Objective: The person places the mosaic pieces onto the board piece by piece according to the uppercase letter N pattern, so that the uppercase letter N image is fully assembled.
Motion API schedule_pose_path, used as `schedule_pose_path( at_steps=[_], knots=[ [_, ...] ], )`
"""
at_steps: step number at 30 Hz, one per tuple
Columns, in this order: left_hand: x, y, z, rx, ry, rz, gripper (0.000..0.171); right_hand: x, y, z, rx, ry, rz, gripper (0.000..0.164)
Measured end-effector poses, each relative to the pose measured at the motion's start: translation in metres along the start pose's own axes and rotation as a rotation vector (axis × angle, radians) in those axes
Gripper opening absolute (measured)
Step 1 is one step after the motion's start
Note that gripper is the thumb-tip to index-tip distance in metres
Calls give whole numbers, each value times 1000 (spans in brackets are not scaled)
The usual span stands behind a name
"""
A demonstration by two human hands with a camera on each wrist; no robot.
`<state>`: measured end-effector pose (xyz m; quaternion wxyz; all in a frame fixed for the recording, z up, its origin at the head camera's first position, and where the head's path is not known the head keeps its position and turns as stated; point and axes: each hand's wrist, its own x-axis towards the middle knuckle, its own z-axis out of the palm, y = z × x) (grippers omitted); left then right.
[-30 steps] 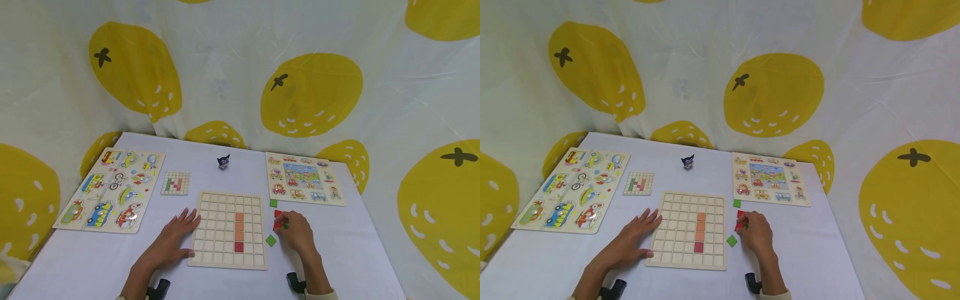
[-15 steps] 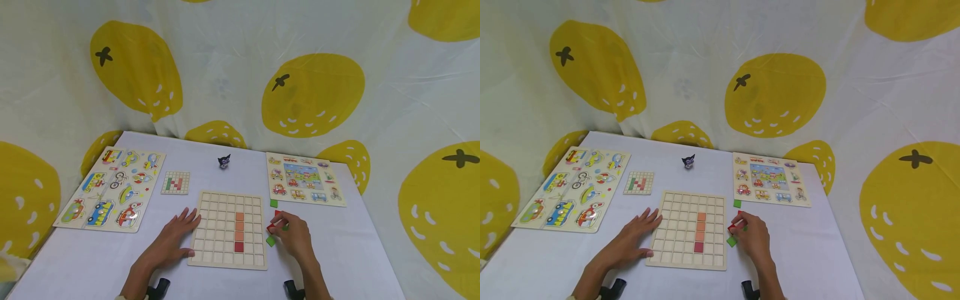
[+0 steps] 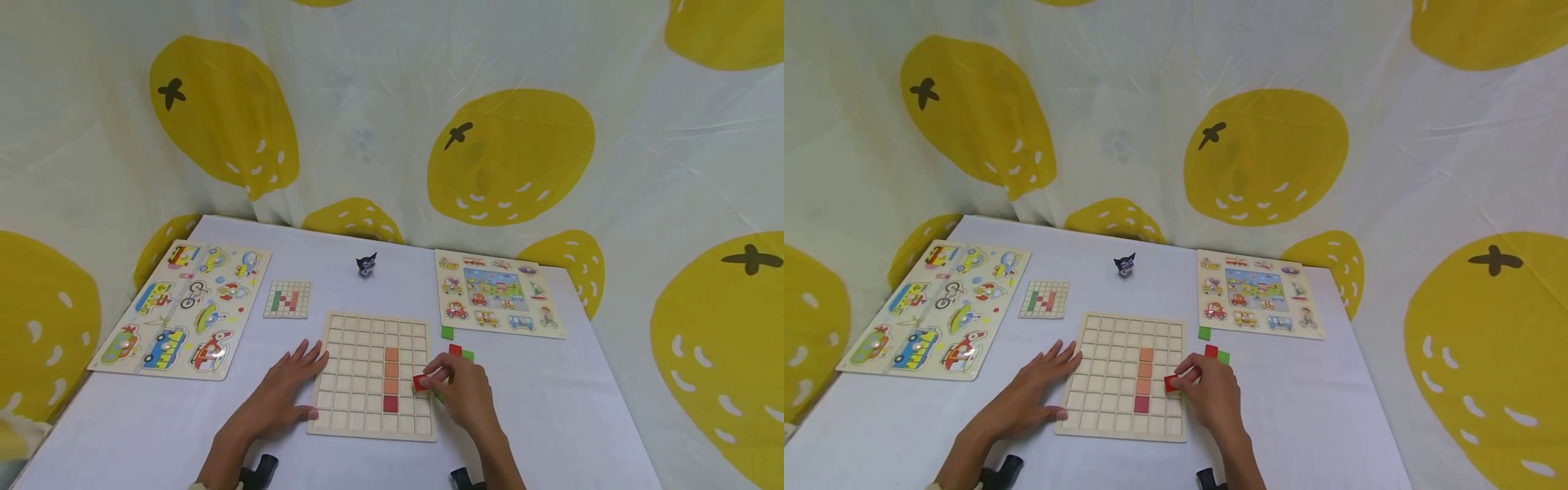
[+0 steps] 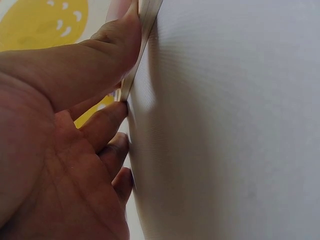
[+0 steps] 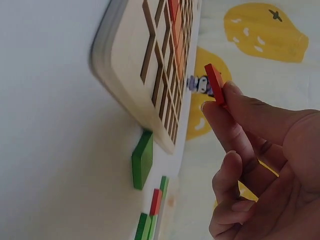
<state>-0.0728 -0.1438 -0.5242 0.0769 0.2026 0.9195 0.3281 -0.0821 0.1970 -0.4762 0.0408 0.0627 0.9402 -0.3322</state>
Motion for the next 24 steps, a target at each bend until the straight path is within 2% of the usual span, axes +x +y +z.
schedule_pose_path(
  at_steps=[9, 13, 24],
  knots=[
    [0, -2, 1, 13, 19, 30, 101, -3, -14, 18, 16, -35, -72, 14],
    [1, -3, 2, 13, 15, 20, 101, 0, -22, 27, 27, -61, -99, 13],
    [1, -5, 2, 9, -5, 8, 102, 2, -40, 46, -13, -99, -113, 18]
  ],
)
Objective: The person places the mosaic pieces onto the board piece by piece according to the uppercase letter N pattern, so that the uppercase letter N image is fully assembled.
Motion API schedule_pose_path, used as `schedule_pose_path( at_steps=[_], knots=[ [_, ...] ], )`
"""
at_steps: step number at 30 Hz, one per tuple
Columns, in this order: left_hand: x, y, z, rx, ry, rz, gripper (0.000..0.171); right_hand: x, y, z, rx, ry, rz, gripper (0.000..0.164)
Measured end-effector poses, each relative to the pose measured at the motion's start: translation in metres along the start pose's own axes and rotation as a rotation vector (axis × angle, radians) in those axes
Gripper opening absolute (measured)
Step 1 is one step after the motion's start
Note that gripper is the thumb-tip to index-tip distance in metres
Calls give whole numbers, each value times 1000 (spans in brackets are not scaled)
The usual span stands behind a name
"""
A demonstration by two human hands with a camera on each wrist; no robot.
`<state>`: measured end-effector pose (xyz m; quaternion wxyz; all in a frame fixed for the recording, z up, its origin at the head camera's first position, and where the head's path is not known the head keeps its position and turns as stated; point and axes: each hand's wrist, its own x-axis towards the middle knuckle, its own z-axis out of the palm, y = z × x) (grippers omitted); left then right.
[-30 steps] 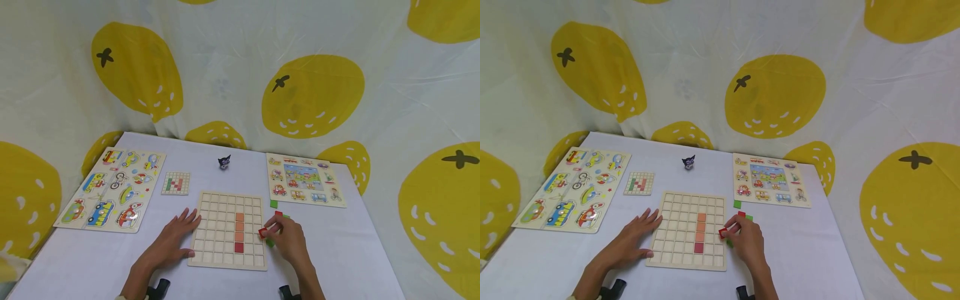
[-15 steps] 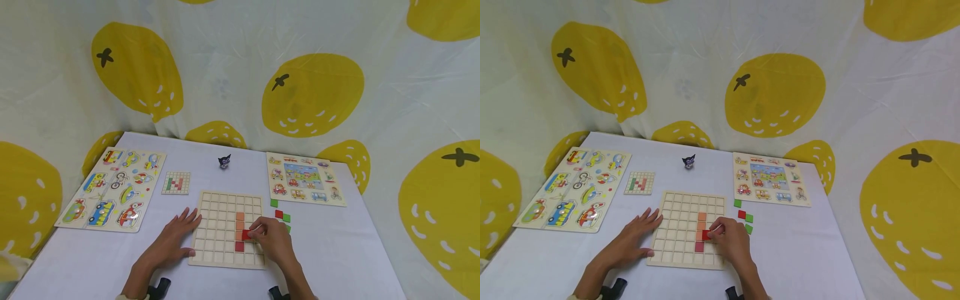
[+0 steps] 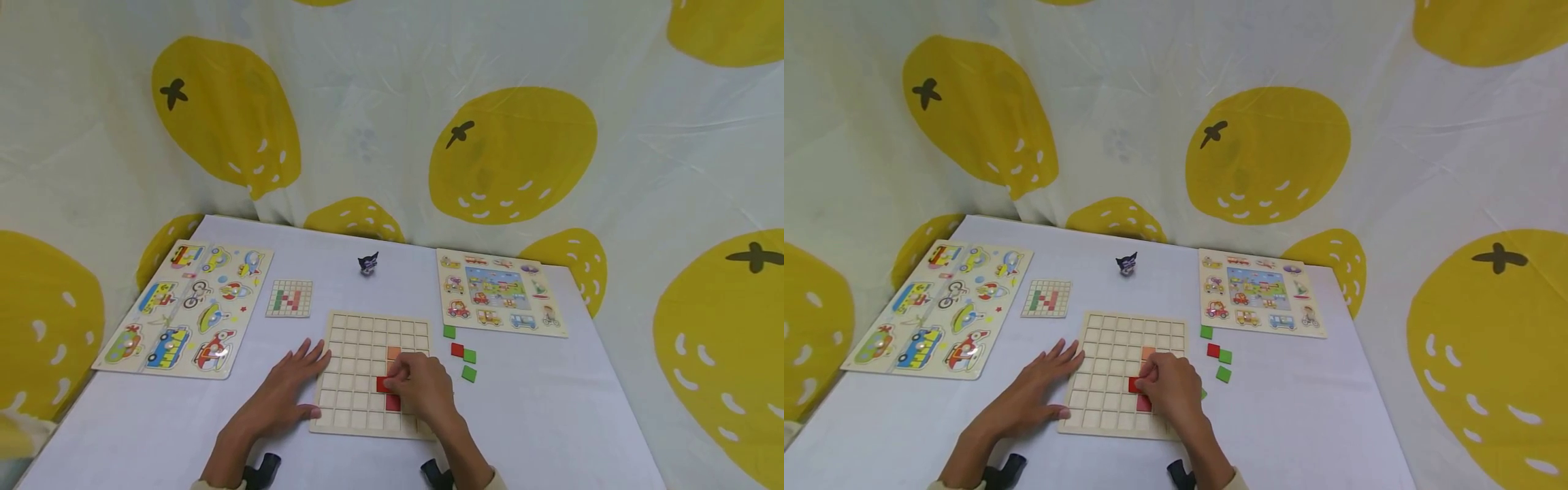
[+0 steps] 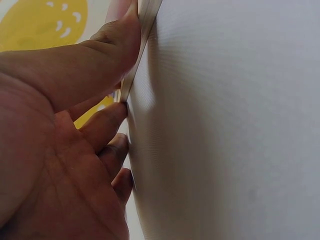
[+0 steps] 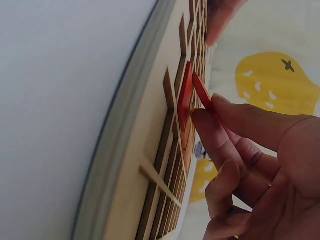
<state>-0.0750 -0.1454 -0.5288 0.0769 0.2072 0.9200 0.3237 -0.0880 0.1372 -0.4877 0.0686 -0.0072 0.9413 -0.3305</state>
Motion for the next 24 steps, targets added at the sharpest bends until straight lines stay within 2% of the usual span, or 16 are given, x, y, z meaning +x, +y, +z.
schedule_pose_path(
  at_steps=[9, 15, 18, 24],
  knots=[
    [0, 0, 0, -9, 7, -2, 102, 6, -2, 12, -101, 10, -67, 18],
    [0, 1, 0, -23, 4, -2, 101, 8, -2, 14, -117, 1, -75, 21],
    [0, 1, 0, -31, -3, -8, 101, 8, 0, 11, -96, -29, -73, 19],
    [-1, 3, -2, -25, -5, -20, 101, 11, 12, -3, 26, -111, -113, 16]
  ],
)
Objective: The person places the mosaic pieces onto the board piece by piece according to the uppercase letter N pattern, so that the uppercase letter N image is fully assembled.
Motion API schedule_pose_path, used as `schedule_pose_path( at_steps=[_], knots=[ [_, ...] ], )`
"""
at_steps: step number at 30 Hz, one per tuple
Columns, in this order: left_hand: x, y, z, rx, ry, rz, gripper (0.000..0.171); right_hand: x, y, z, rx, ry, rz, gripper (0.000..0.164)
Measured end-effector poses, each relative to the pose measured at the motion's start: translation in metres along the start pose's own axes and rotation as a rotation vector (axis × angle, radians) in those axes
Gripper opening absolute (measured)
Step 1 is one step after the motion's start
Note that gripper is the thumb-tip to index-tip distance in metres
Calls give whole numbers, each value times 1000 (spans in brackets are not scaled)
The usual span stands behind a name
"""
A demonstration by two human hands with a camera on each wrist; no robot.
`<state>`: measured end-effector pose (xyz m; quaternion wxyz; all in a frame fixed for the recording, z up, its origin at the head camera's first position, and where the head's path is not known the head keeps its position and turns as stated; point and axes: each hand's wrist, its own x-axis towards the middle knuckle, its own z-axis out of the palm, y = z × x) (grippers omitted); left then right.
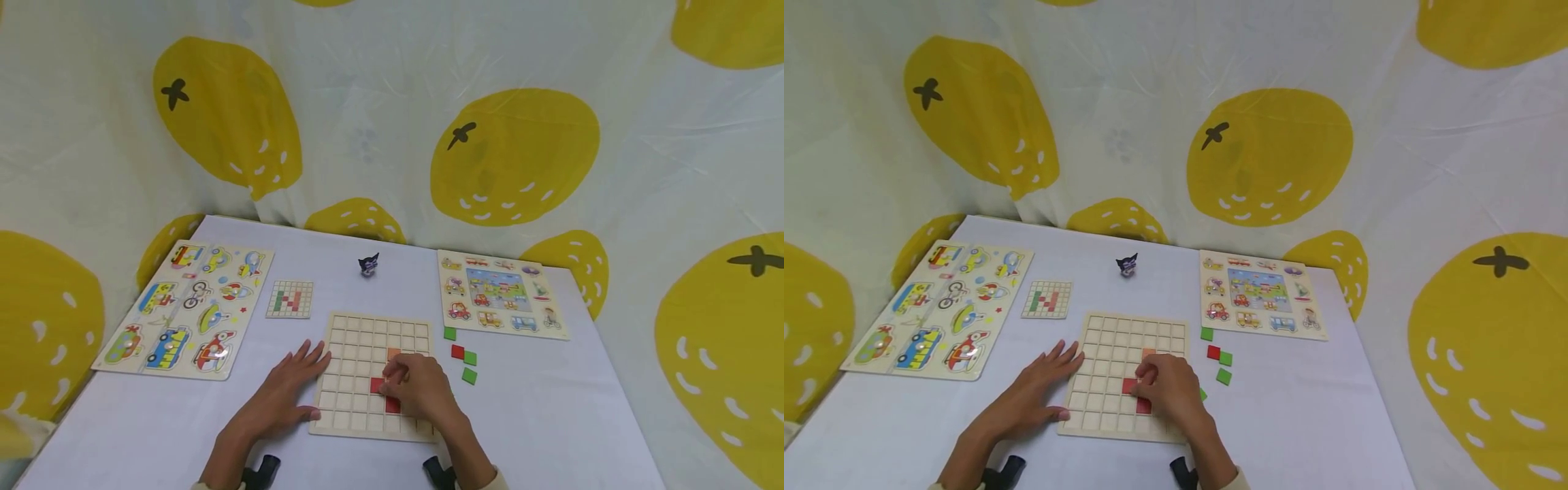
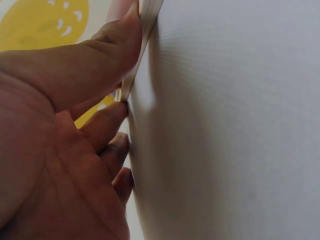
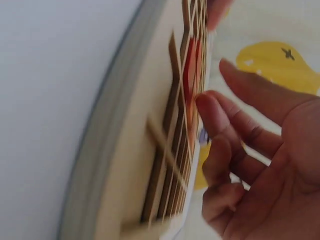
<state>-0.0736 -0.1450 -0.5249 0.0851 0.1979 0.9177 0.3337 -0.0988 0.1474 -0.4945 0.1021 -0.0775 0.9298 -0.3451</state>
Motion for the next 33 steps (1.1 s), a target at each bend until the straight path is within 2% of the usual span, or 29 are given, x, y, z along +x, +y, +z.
schedule_pose_path(
  at_steps=[4, 10, 15, 21, 28, 33],
  knots=[
    [0, 2, -1, 4, 0, -3, 101, -1, 14, -15, 39, 21, -16, 24],
    [-1, 2, -2, -5, 6, 5, 101, -2, 33, -38, 46, 120, 73, 30],
    [0, 2, -1, -2, 10, 12, 101, -2, 49, -56, -15, 195, 144, 35],
    [0, 2, -1, -11, 15, 11, 100, 2, 71, -74, -113, 246, 198, 35],
    [-1, 3, -1, -12, 9, 11, 100, 7, 83, -79, -171, 218, 251, 33],
    [-1, 3, -1, -12, 12, 15, 100, 10, 84, -73, -194, 214, 246, 31]
  ],
)
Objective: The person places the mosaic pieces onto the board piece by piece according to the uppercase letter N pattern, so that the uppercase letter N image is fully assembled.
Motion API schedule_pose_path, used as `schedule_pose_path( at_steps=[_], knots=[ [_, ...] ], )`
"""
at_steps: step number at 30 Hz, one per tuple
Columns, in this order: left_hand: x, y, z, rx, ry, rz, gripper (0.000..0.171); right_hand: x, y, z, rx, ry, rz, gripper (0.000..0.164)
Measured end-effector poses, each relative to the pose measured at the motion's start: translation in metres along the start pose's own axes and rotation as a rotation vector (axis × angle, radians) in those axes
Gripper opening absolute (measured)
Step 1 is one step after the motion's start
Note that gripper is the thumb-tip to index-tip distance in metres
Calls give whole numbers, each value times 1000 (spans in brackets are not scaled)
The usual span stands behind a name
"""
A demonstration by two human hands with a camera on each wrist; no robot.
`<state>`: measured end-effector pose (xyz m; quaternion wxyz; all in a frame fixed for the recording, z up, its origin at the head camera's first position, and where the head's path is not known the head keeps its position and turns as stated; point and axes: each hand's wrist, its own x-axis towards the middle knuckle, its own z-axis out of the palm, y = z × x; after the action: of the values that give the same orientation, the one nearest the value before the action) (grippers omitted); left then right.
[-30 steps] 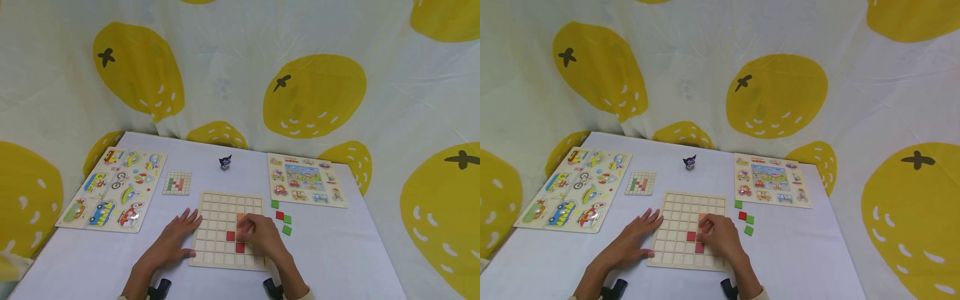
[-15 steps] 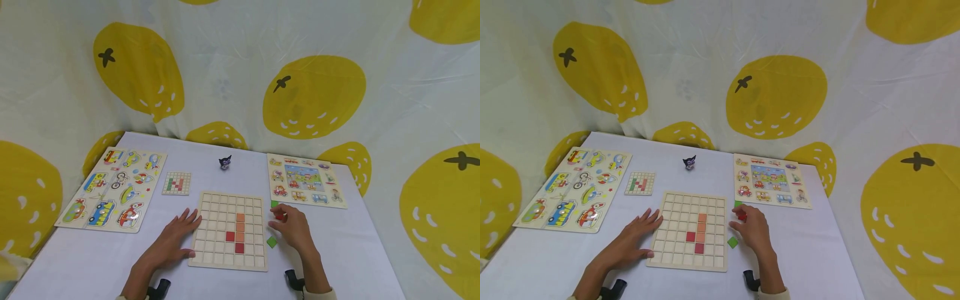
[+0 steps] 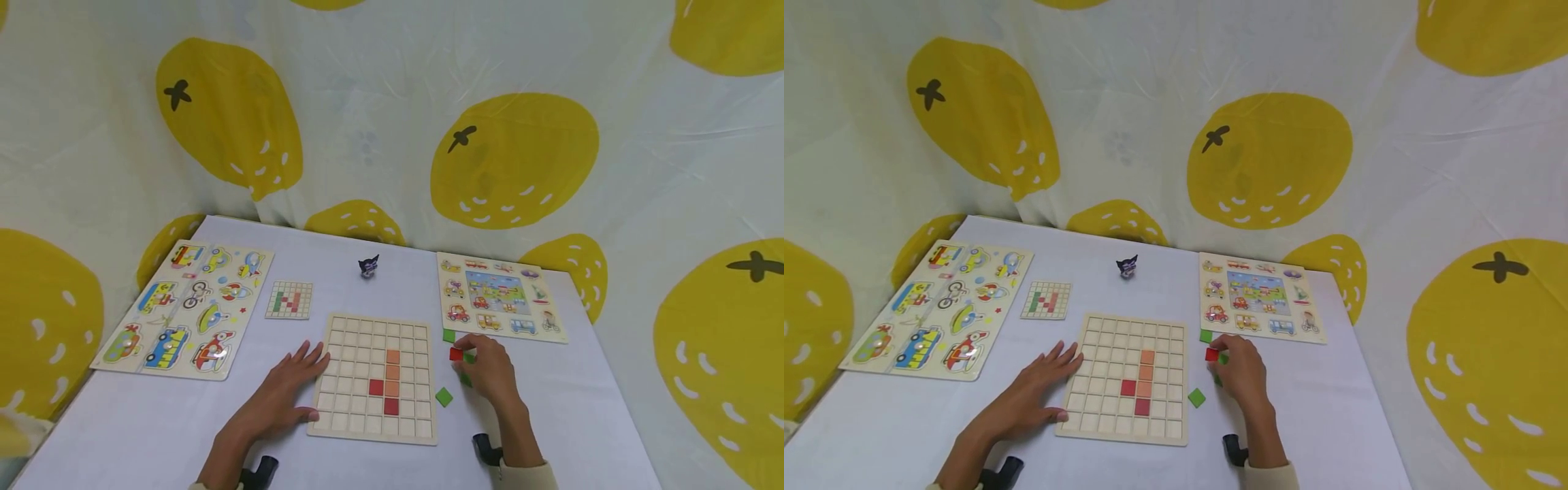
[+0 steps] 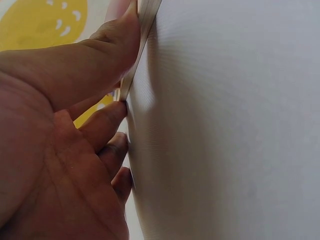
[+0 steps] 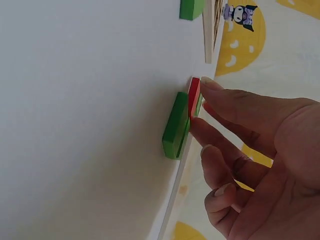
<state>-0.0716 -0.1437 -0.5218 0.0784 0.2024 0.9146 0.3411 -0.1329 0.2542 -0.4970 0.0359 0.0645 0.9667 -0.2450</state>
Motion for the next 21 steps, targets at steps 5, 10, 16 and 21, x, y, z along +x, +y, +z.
schedule_pose_path(
  at_steps=[5, 10, 16, 21],
  knots=[
    [1, -2, 1, 13, -4, 1, 100, -2, -5, 7, -29, 4, -31, 28],
    [1, -3, 0, 19, -6, 5, 100, -5, -11, 10, -31, -21, -31, 29],
    [2, -4, 2, 27, -4, 11, 100, -8, -15, 10, -45, -40, -37, 28],
    [1, -4, 2, 24, -6, 10, 100, -11, -17, 9, -49, -24, -29, 25]
  ],
)
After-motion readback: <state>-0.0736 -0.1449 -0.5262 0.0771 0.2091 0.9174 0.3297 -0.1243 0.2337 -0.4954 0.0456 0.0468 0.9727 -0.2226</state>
